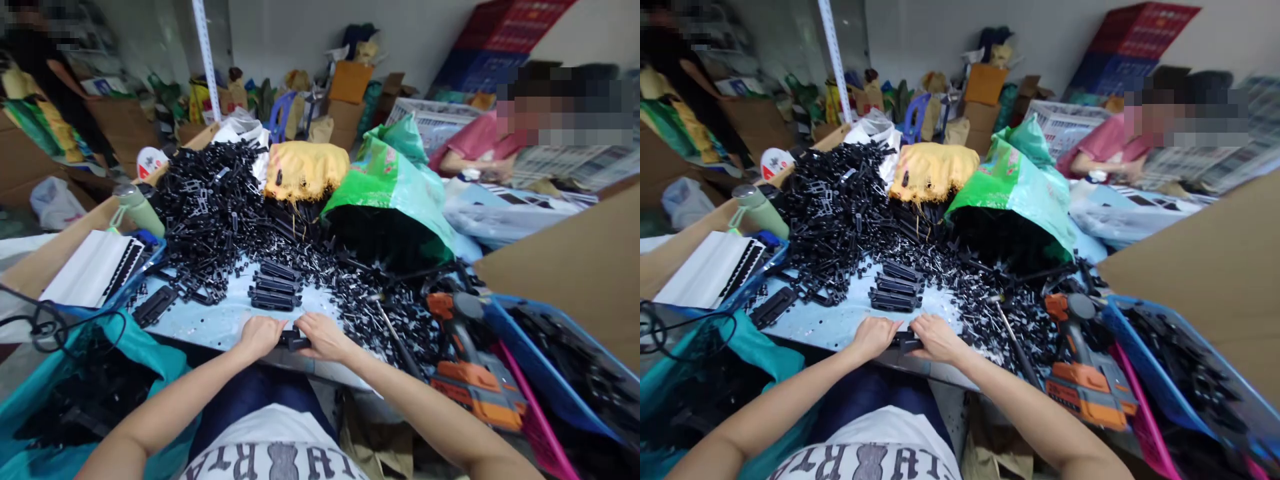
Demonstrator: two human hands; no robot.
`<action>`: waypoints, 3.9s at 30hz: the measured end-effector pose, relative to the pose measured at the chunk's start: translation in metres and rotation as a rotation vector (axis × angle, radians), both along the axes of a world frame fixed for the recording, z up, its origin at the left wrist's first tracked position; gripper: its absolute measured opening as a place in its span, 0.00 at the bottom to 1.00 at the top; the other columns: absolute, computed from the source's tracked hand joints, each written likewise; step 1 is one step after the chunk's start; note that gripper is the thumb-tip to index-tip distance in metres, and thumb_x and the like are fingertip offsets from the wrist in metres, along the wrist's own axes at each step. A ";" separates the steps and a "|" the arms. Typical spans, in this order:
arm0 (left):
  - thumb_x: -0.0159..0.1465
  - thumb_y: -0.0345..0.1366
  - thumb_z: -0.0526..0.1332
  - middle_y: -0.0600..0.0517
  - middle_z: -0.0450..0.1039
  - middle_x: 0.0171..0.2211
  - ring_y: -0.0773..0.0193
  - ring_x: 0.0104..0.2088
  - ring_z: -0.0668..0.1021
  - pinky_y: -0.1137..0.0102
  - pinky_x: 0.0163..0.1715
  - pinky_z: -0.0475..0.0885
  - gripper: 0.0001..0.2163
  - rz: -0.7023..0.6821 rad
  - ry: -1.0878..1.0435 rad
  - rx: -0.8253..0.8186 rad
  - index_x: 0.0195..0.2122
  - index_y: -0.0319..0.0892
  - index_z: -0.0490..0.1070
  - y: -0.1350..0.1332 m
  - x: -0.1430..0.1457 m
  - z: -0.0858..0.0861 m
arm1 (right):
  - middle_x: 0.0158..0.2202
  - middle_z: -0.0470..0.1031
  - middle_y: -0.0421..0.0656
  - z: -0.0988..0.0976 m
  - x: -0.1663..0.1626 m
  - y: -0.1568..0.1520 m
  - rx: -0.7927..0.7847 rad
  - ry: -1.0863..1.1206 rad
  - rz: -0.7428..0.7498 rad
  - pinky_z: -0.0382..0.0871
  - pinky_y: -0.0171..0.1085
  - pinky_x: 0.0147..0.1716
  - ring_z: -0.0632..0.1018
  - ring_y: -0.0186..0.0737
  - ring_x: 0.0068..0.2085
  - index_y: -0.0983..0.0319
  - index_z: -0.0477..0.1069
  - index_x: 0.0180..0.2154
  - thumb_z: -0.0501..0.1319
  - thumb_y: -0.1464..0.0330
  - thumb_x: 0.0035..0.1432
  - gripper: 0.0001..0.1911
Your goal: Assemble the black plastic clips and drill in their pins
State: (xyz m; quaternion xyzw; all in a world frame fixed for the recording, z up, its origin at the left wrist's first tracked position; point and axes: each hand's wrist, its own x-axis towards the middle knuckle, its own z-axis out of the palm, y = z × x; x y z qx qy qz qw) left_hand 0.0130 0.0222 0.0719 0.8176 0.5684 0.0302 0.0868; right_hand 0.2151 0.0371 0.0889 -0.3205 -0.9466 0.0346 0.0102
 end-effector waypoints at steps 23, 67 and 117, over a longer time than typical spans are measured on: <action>0.68 0.42 0.37 0.52 0.63 0.15 0.69 0.18 0.67 0.73 0.21 0.60 0.23 -0.480 -1.180 0.146 0.22 0.41 0.63 -0.088 0.001 0.046 | 0.15 0.52 0.37 0.015 -0.026 -0.089 -0.522 1.169 0.331 0.51 0.36 0.20 0.58 0.34 0.18 0.58 0.52 0.22 0.35 0.55 0.64 0.23; 0.64 0.41 0.50 0.39 0.64 0.53 0.52 0.54 0.66 0.59 0.53 0.61 0.20 0.334 -0.125 0.301 0.53 0.35 0.62 0.150 -0.089 0.007 | 0.47 0.68 0.52 -0.012 -0.073 0.278 0.006 0.642 -0.577 0.58 0.49 0.50 0.65 0.50 0.51 0.64 0.71 0.28 0.59 0.69 0.53 0.05; 0.64 0.39 0.51 0.46 0.74 0.42 0.61 0.42 0.76 0.64 0.44 0.71 0.14 0.124 -0.885 -0.104 0.47 0.41 0.69 -0.043 -0.009 -0.044 | 0.43 0.72 0.48 -0.059 0.048 -0.041 -0.313 0.580 -0.413 0.62 0.49 0.49 0.71 0.46 0.45 0.57 0.68 0.51 0.61 0.60 0.54 0.22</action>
